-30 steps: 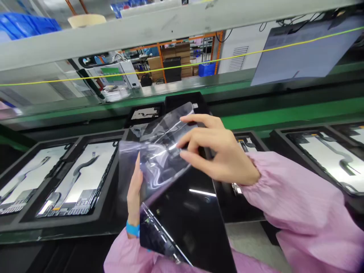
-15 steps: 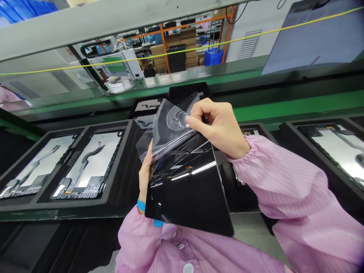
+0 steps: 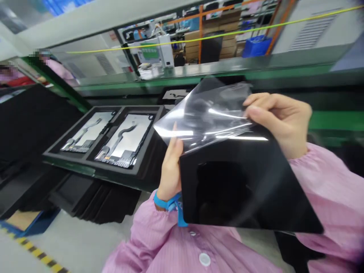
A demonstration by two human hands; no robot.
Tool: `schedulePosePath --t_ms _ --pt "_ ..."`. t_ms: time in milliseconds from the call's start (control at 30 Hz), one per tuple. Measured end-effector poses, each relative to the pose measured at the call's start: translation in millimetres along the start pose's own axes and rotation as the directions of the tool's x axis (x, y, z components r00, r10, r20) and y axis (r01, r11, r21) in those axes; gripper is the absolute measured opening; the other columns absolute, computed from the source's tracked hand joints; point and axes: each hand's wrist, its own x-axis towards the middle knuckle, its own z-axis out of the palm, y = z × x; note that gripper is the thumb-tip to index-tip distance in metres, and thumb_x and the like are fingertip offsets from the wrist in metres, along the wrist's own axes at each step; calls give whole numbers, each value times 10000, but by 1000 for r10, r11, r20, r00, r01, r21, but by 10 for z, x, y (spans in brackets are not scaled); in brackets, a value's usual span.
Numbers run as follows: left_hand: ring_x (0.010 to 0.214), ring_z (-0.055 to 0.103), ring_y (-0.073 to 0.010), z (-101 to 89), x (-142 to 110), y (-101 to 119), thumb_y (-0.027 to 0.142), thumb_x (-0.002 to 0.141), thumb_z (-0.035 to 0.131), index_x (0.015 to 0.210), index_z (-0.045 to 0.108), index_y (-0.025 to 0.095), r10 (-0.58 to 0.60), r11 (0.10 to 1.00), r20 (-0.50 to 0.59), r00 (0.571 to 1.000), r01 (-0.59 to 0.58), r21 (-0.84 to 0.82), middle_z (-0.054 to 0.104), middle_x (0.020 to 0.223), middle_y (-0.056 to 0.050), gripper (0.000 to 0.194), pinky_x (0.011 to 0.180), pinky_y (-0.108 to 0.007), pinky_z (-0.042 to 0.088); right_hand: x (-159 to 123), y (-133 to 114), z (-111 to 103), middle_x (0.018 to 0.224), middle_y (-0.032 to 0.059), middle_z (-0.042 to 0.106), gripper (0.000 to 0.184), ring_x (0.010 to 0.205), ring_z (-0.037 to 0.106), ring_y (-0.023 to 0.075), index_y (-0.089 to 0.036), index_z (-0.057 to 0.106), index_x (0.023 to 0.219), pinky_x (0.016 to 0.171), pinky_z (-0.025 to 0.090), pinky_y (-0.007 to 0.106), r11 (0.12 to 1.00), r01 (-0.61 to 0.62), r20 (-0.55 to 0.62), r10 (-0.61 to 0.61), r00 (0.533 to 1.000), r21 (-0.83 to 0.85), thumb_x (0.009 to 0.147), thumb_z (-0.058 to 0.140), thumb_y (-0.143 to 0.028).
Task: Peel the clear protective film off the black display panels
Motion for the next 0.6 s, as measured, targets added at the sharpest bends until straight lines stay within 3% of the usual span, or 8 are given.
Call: schedulePosePath --t_ms 67,167,300,367,467,533,600 --pt "1437 331 -182 13 -18 82 294 981 472 1408 491 271 11 996 63 998 -6 -84 442 1508 84 428 1230 -310 198 -7 40 10 657 19 573 234 732 558 135 -153 564 611 828 453 300 1000 -1 -31 1 1000 8 806 694 -149" --pt "1484 190 -153 -4 -1 150 248 999 419 1486 351 228 -16 984 151 988 42 -174 306 1580 73 492 1232 -298 178 -25 50 14 645 14 537 280 704 545 150 -180 552 619 877 459 350 1000 -6 -17 5 1000 -30 825 735 -234" --pt "1495 137 -179 -54 33 157 250 993 428 1482 367 259 -35 978 167 985 68 -196 297 1586 88 493 1240 -325 139 -32 44 23 698 16 539 294 763 537 162 -215 544 660 952 438 374 991 -48 76 58 995 -126 900 692 -299" --pt "1484 193 -202 -92 42 148 246 977 457 1482 369 254 -69 973 150 986 100 -208 339 1570 69 513 1234 -342 175 -7 125 49 709 26 570 338 792 562 173 -201 529 650 886 473 356 988 -70 95 83 992 -139 872 712 -377" --pt "1426 352 -237 -191 20 162 228 950 499 1489 357 217 -165 963 84 983 179 -203 434 1522 14 558 1210 -363 254 89 455 85 896 71 636 457 871 603 193 -170 560 755 759 511 327 952 -203 143 239 960 -230 913 517 -596" --pt "1402 394 -243 -298 -29 208 231 938 521 1490 360 205 -190 967 11 982 189 -169 486 1487 -8 576 1202 -350 270 180 805 82 1033 102 623 492 949 590 204 -148 602 896 827 507 358 882 -268 156 349 924 -387 956 397 -591" --pt "1412 376 -240 -434 -102 288 248 925 548 1488 369 220 -168 981 -80 982 158 -116 501 1476 -3 592 1209 -329 251 250 1197 59 986 114 610 411 984 559 215 -122 619 926 940 459 407 759 -292 129 441 888 -581 951 497 -514"
